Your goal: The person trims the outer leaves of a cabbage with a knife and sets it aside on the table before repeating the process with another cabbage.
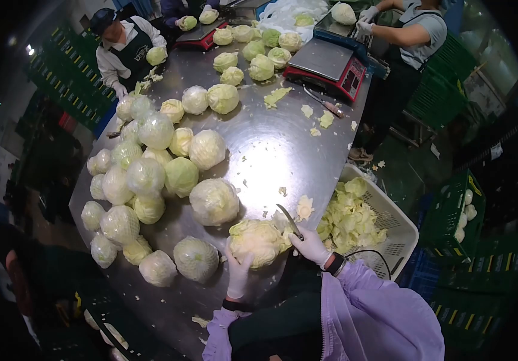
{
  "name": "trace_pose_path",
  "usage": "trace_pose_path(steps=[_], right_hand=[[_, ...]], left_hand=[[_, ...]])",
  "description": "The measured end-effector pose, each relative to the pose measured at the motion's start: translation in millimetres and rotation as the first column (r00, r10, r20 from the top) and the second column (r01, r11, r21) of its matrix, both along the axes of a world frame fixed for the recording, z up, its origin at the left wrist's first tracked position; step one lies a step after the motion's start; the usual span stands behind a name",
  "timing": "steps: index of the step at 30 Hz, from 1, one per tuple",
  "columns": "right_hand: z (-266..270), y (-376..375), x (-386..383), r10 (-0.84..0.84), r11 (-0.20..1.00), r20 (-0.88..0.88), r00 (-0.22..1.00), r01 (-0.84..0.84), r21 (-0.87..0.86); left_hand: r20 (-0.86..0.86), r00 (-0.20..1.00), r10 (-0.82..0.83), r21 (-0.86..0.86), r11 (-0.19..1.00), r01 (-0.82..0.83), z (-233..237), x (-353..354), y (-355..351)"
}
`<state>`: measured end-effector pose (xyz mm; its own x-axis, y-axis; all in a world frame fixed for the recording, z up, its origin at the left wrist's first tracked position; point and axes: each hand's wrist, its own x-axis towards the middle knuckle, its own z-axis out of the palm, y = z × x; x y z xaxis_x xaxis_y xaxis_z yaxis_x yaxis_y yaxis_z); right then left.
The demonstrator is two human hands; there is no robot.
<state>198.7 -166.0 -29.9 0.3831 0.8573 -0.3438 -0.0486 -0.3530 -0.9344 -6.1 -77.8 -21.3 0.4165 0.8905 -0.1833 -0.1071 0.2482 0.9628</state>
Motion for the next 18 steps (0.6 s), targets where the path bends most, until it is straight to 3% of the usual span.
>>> trace_pose_path(steps=[1,3,7,8,9,10,11,15,17,18], right_hand=[[-11.3,0.5,3.3,-0.001,1.0,-0.001,1.0,0.001,0.005],[-33.5,0.9,11.0,-0.054,0.986,-0.178,0.983,0.024,-0.167],[-33.9,0.5,8.3,-0.095,0.992,-0.219,0.971,0.073,-0.106],[-17.1,7.0,4.7,-0.074,0.997,-0.02,0.997,0.075,0.025],[0.8,12.0,-0.8,-0.073,0.997,-0.022,0.997,0.074,0.024],[18.5,16.4,-6.5,-0.065,0.987,0.344,0.937,0.01,0.159],[28.7,20.0,-11.4,-0.102,0.962,0.659,0.745,-0.096,0.257],[32.6,30.3,-21.3,0.033,0.928,0.674,0.738,-0.273,0.254],[22.3,33.9,-10.4,0.117,0.974,0.429,0.896,-0.187,0.125],[36.7,35.4,-2.8,0.146,0.989,0.328,0.933,-0.138,-0.047]], left_hand=[[0.025,1.0,0.011,-0.059,0.998,-0.009,-1.5,-3.8,0.5],[0.049,0.998,0.027,-0.115,0.993,-0.022,-12.5,-17.5,1.6],[0.022,1.0,-0.01,-0.161,0.987,0.014,-20.9,-33.9,1.4],[-0.029,0.999,-0.041,-0.143,0.989,0.036,-17.0,-34.8,-1.6],[-0.031,0.999,-0.04,-0.143,0.989,0.035,-16.5,-34.4,-4.8],[-0.108,0.994,-0.031,-0.042,0.999,0.027,-17.3,-32.7,-9.5],[-0.184,0.983,-0.018,0.059,0.998,0.029,-17.0,-29.6,-14.2],[-0.213,0.977,-0.022,0.084,0.996,0.041,-8.1,-21.9,-20.9],[-0.188,0.981,-0.037,0.076,0.996,0.052,-22.5,-31.6,-15.3],[-0.165,0.985,-0.056,0.064,0.996,0.067,-25.4,-36.3,-13.0]])
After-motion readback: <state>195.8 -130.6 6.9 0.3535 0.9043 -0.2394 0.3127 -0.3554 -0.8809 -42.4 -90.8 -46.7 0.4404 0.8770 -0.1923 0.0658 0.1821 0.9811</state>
